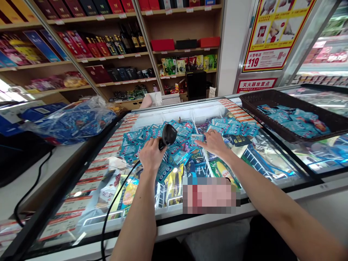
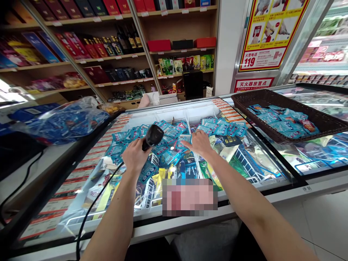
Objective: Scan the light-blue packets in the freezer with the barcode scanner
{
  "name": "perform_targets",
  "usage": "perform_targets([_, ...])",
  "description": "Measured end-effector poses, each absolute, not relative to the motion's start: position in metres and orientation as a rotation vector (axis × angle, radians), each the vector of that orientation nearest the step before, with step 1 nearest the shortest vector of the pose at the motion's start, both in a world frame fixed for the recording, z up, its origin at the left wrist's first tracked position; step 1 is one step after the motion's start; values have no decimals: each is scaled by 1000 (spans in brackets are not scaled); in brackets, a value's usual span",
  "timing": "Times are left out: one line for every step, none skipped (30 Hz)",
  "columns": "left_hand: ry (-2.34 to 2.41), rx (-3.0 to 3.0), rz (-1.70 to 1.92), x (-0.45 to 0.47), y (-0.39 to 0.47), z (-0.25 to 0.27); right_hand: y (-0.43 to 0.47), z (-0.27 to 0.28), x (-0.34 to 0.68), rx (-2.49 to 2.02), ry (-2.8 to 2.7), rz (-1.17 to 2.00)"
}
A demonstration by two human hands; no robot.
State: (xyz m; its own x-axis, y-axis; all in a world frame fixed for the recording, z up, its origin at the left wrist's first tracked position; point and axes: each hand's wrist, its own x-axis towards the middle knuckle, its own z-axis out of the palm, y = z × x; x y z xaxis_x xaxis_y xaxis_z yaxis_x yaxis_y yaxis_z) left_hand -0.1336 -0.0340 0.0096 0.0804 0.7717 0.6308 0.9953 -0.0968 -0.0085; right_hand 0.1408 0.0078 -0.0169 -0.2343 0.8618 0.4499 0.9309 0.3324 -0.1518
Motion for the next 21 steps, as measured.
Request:
perform_targets([-1729, -1937, -673, -133, -34, 9, 6, -16, 139, -1632, -2130, -213])
perform_targets([-1716, -1950, -668, -132, -34, 9, 3, -16, 137, -1671, -2128, -223])
perform_targets([-1702, -1962, -661, -131, -33, 8, 2, -15, 135, -1692, -2139, -234])
perform_targets([-1686, -1974, -653, -130, -33, 8, 1, -15, 135, -1703, -2155, -240])
perform_targets([-1668, -1989, -645, -129, -33, 8, 0, -15, 134, -1708, -2171, -233])
perform_targets([-1648, -2004, -639, -128, -33, 7, 1, -15, 135, -1709, -2186, -209])
perform_targets([-1629, -2016, -636, -128, -33, 7, 3, -15, 136, -1711, -2193, -168])
perform_targets([-1613, -2026, -634, -127, -33, 7, 5, -16, 138, -1715, -2192, -119])
perform_targets([-1600, -2031, -633, -127, -33, 6, 7, -16, 140, -1721, -2184, -69])
perform_targets([-1592, -2034, -632, -127, -33, 6, 10, -17, 143, -1731, -2172, -23])
perform_targets([-1587, -2034, -631, -127, -33, 6, 13, -18, 145, -1742, -2160, 12])
perform_targets([-1584, -2034, -630, -127, -33, 6, 15, -19, 147, -1752, -2147, 33])
perform_targets([-1581, -2034, -628, -127, -33, 6, 16, -19, 147, -1759, -2135, 40])
perform_targets([-1579, -2034, -627, -128, -32, 6, 17, -20, 147, -1765, -2120, 30])
perform_targets([-1578, -2033, -626, -128, -32, 5, 16, -21, 147, -1770, -2103, 7])
perform_targets([-1576, -2032, -625, -128, -32, 5, 16, -22, 145, -1770, -2088, -22])
perform_targets([-1574, -2031, -623, -128, -32, 5, 15, -22, 144, -1768, -2076, -50])
perform_targets([-1570, -2032, -620, -128, -31, 5, 15, -23, 143, -1766, -2067, -67])
perform_targets([-1567, -2033, -616, -128, -31, 5, 15, -23, 143, -1766, -2060, -69])
perform_targets([-1562, -2037, -610, -128, -31, 4, 16, -23, 143, -1766, -2054, -52])
perform_targets([-1558, -2041, -604, -128, -31, 4, 17, -24, 144, -1766, -2046, -19])
